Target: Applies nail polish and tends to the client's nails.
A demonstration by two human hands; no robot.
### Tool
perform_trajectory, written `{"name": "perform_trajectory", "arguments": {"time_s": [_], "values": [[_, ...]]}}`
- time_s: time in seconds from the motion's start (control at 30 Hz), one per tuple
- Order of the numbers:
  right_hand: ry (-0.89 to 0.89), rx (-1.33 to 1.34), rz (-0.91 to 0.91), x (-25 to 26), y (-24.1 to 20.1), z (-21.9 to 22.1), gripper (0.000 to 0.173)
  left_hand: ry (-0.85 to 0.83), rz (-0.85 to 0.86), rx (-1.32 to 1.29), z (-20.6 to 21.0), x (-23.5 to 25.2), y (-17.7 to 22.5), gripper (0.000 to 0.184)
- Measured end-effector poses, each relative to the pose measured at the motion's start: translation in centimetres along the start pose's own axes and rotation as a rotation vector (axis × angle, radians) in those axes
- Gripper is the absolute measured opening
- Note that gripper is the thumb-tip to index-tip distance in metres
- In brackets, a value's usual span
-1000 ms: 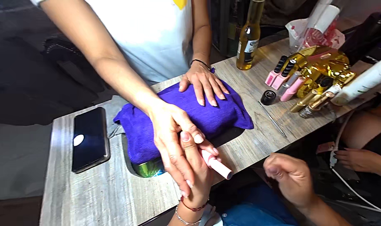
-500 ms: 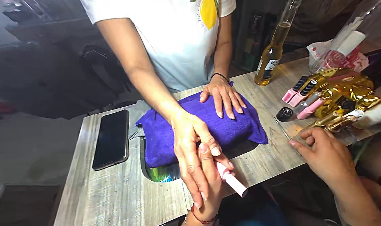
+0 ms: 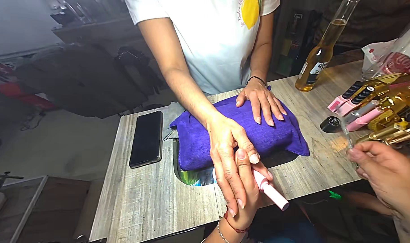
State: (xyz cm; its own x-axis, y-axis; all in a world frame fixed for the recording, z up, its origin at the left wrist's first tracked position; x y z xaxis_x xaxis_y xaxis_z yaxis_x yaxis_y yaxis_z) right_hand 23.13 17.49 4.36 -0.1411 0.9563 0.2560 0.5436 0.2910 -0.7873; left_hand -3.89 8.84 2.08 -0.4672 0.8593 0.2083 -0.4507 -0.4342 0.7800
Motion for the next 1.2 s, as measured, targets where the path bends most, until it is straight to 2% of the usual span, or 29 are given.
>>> {"name": "perform_trajectory", "arguments": {"time_s": [0.03,0.1,0.2,0.3,0.4,0.5,0.63,1.2], "values": [[-0.019,0.326,0.02,-0.1,-0.7,0.8,0.004,0.002,-0.006,-0.009,0.0,0.0,-0.1,0.046],[-0.095,0.753,0.03,-0.4,-3.1,3.0,0.008,-0.013,-0.019,-0.029,0.1,-0.1,-0.1,0.045],[-0.204,1.026,0.001,-0.7,-6.7,7.0,0.01,-0.027,-0.019,-0.044,0.3,-0.1,0.0,0.044],[-0.255,1.165,-0.081,-0.6,-9.0,9.9,0.006,-0.029,-0.011,-0.021,0.3,-0.2,0.1,0.045],[-0.174,1.11,-0.207,-0.3,-10.5,10.7,0.006,-0.044,0.01,-0.003,0.3,-0.2,0.2,0.044],[-0.073,1.011,-0.344,-0.5,-11.7,10.3,0.013,-0.033,0.02,0.019,0.3,-0.2,0.4,0.045],[-0.022,0.962,-0.457,-0.9,-12.6,10.1,0.015,-0.032,0.033,0.009,0.4,-0.3,0.5,0.045],[-0.016,0.891,-0.48,-0.8,-12.9,10.0,0.012,-0.028,0.028,0.014,0.5,-0.3,0.6,0.043]]}}
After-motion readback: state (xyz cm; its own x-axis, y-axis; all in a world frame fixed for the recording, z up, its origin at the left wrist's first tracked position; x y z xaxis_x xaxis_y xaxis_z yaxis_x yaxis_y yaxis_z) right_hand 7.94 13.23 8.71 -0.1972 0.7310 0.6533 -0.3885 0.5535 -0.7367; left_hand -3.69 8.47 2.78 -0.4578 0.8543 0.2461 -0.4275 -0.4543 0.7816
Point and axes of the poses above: each hand's wrist, its own x-axis towards the middle knuckle, its own z-axis out of the palm, y = z × x, the point moved 9 cm from there along x, towards the middle knuckle, and after that the axes turned 4 degrees about -x, right-handed, at the moved point
